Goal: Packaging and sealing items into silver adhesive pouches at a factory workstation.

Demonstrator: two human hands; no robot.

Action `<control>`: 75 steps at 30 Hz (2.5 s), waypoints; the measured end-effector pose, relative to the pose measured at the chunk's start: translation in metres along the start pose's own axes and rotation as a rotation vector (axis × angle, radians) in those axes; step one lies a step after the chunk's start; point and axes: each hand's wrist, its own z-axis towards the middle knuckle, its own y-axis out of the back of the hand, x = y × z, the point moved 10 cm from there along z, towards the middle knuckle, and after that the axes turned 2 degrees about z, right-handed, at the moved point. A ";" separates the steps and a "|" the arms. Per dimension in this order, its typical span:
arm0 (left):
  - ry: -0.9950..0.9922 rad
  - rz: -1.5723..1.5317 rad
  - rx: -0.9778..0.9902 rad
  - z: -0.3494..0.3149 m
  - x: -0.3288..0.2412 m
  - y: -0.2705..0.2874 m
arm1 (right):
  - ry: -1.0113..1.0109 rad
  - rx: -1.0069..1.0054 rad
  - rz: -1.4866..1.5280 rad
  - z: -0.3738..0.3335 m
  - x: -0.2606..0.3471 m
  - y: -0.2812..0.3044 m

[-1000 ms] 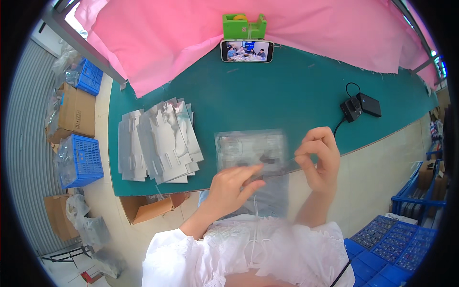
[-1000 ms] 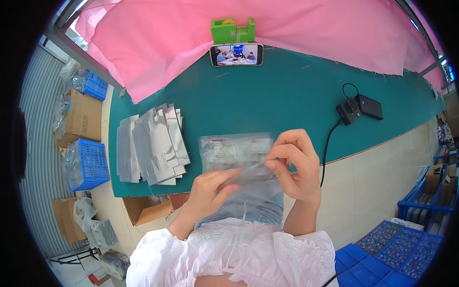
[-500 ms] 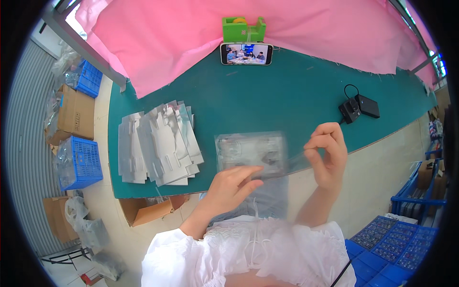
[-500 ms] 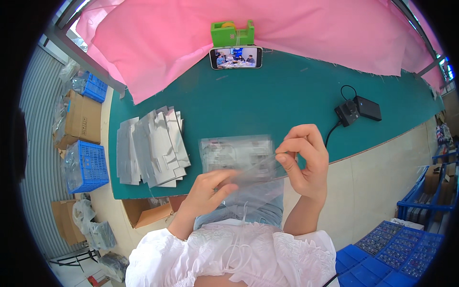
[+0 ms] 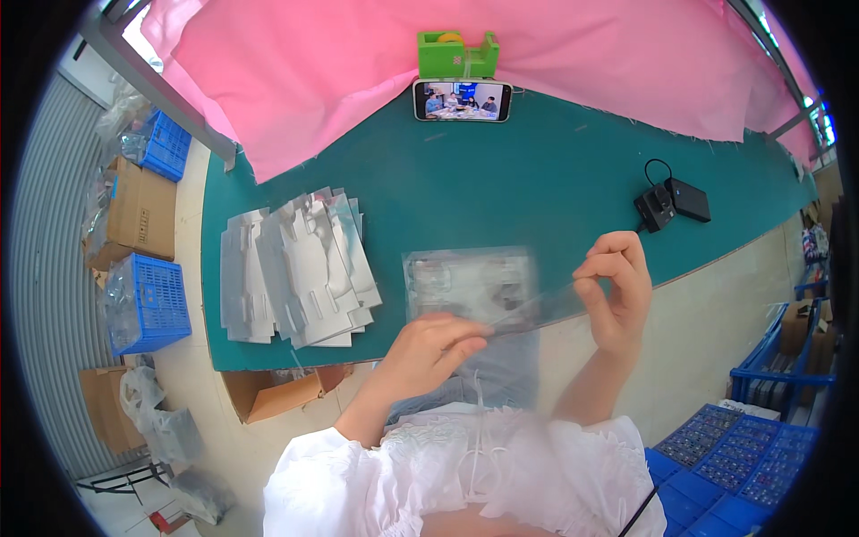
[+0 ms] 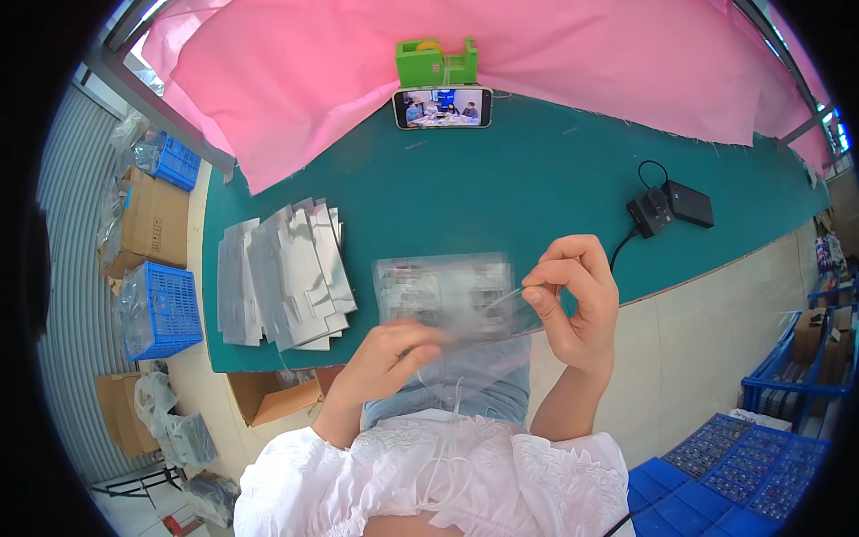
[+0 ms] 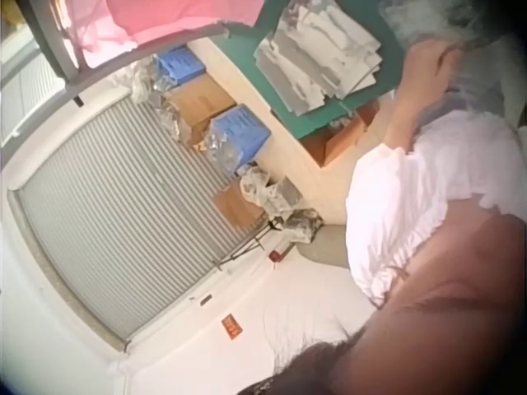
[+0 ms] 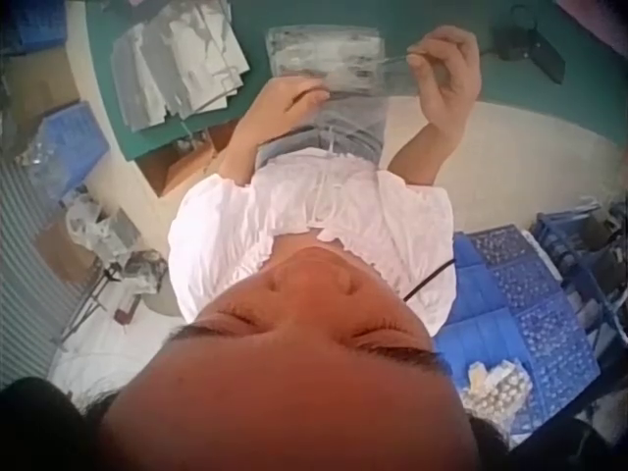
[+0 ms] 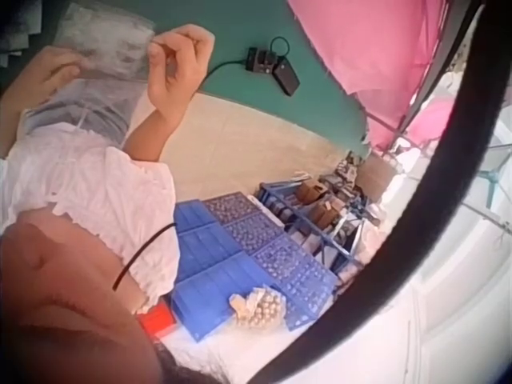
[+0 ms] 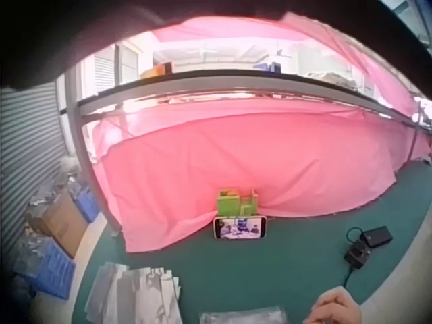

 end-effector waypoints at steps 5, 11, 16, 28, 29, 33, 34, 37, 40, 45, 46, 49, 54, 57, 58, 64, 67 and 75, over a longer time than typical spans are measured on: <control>-0.120 -0.076 0.051 -0.002 -0.008 -0.006 | -0.002 0.004 0.000 -0.002 0.003 0.003; 0.023 -0.074 0.125 -0.004 -0.006 -0.007 | 0.101 -0.028 -0.011 -0.002 0.008 0.008; -0.150 0.180 0.024 -0.006 -0.015 -0.003 | -0.025 -0.006 -0.007 -0.008 0.003 0.004; -0.039 -0.037 0.032 -0.009 -0.005 -0.003 | -0.041 0.001 0.011 -0.015 0.006 0.005; -0.051 -0.009 -0.033 -0.009 -0.006 0.001 | -0.040 0.000 0.010 -0.014 0.005 0.006; -0.039 -0.005 -0.040 -0.014 -0.004 0.003 | 0.101 0.038 -0.004 -0.014 0.020 0.007; -0.107 0.053 0.016 -0.015 -0.008 -0.002 | 0.111 0.037 -0.009 -0.015 0.023 0.008; -0.216 0.066 0.172 -0.024 -0.015 -0.016 | 0.131 0.048 -0.011 -0.019 0.024 0.013; -0.193 0.001 0.244 -0.027 -0.017 -0.018 | 0.137 0.057 0.026 -0.022 0.027 0.016; -0.031 -0.180 0.111 -0.021 -0.019 0.006 | 0.076 0.099 0.206 -0.021 0.019 0.015; -0.110 -0.193 0.052 -0.018 -0.029 0.021 | 0.023 0.096 0.288 -0.019 0.017 0.014; -0.272 -0.088 -0.038 -0.012 -0.058 0.052 | -0.056 0.241 0.376 -0.014 0.023 0.000; -0.478 0.378 -0.230 -0.005 -0.073 0.064 | 0.104 0.301 -0.105 -0.003 0.021 -0.010; -0.493 0.577 -0.375 -0.009 -0.048 0.057 | 0.184 0.287 -0.357 -0.015 0.004 -0.029; -0.450 0.619 -0.398 -0.012 -0.033 0.052 | 0.175 0.281 -0.411 -0.022 -0.006 -0.037; -0.363 0.709 -0.368 -0.021 0.003 0.031 | 0.138 0.305 -0.408 -0.072 -0.048 -0.066; -0.360 0.715 -0.336 -0.022 0.006 0.023 | 0.107 0.320 -0.443 -0.073 -0.049 -0.061; -0.363 0.699 -0.298 -0.025 -0.001 0.009 | 0.078 0.362 -0.422 -0.079 -0.044 -0.052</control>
